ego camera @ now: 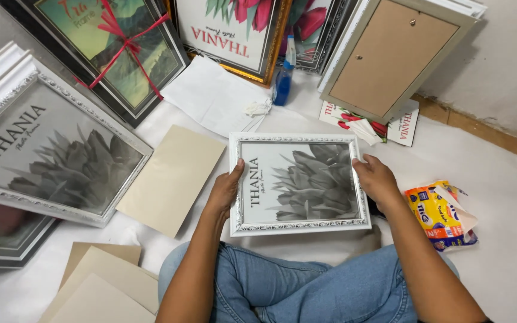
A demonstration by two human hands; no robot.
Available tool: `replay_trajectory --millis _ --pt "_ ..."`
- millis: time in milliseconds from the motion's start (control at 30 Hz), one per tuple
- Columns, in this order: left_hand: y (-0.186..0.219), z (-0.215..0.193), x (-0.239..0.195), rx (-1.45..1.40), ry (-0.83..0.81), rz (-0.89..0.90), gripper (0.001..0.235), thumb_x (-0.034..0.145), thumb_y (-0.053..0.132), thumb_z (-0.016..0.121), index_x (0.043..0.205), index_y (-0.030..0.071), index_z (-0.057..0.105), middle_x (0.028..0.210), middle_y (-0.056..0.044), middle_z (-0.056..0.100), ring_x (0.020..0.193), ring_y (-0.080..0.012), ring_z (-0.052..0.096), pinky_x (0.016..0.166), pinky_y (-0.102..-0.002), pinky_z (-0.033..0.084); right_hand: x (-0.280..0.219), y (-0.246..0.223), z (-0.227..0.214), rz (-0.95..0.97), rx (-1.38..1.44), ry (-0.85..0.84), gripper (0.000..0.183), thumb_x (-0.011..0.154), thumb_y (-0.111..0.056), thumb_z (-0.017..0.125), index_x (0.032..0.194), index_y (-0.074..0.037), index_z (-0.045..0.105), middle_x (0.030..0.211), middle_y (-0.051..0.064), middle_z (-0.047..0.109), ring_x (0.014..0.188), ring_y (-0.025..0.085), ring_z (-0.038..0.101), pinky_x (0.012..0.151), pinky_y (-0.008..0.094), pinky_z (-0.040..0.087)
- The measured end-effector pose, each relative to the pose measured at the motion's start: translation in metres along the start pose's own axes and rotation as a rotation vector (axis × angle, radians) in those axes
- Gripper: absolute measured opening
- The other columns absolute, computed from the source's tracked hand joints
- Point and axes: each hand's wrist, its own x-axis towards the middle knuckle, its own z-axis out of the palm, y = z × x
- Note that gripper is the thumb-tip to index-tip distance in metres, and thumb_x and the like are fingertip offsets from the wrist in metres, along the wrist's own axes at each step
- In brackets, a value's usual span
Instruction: The person sits on the floor and reassembles a picture frame: they remove the backing board, brush glue onto the frame's back, lay a white backing sheet over it, press it down, fit the cardboard backing back into the frame, fasten it, wipe the glass with a cloth, and set the finished frame aside.
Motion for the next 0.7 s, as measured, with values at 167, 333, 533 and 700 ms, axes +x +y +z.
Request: replay_trajectory --millis 167,333,533,700 --pt "0.012 -0.005 -0.001 -0.049 0.003 0.022 0.084 0.089 0.056 0.076 0.122 -0.019 0.058 0.099 -0.032 0.069 0.085 -0.0347 0.073 0.074 -0.052 0.062 -0.028 -0.015 -0.002 0.057 0.407 -0.022 0.081 0.090 -0.044 0.076 0.150 0.000 0.045 0.123 0.018 0.063 0.116 0.034 0.060 0.098 0.051 0.043" --pt "-0.005 -0.030 0.034 -0.025 -0.008 -0.001 0.077 0.090 0.057 0.074 0.116 -0.015 0.063 0.096 -0.028 0.071 0.080 -0.0337 0.075 0.072 -0.050 0.063 0.006 0.018 0.002 0.103 0.863 -0.232 0.039 0.091 -0.019 0.073 0.128 -0.009 0.067 0.111 0.011 0.070 0.099 0.024 0.070 0.092 0.043 0.054" --pt "-0.021 -0.065 0.059 -0.126 0.040 -0.020 0.084 0.090 0.060 0.071 0.146 0.002 0.051 0.134 -0.023 0.062 0.118 -0.0371 0.065 0.101 -0.055 0.051 0.059 0.056 0.033 0.150 0.962 -0.344 0.022 0.092 -0.016 0.075 0.111 -0.008 0.067 0.094 0.007 0.072 0.085 0.019 0.074 0.080 0.034 0.059" --pt "0.000 -0.057 0.044 -0.106 0.072 -0.026 0.081 0.087 0.064 0.069 0.143 0.007 0.058 0.131 -0.020 0.063 0.115 -0.0338 0.063 0.101 -0.051 0.051 0.074 0.053 0.043 0.156 1.053 -0.347 0.018 0.091 -0.015 0.076 0.105 -0.008 0.068 0.086 0.009 0.072 0.079 0.021 0.075 0.078 0.034 0.062"
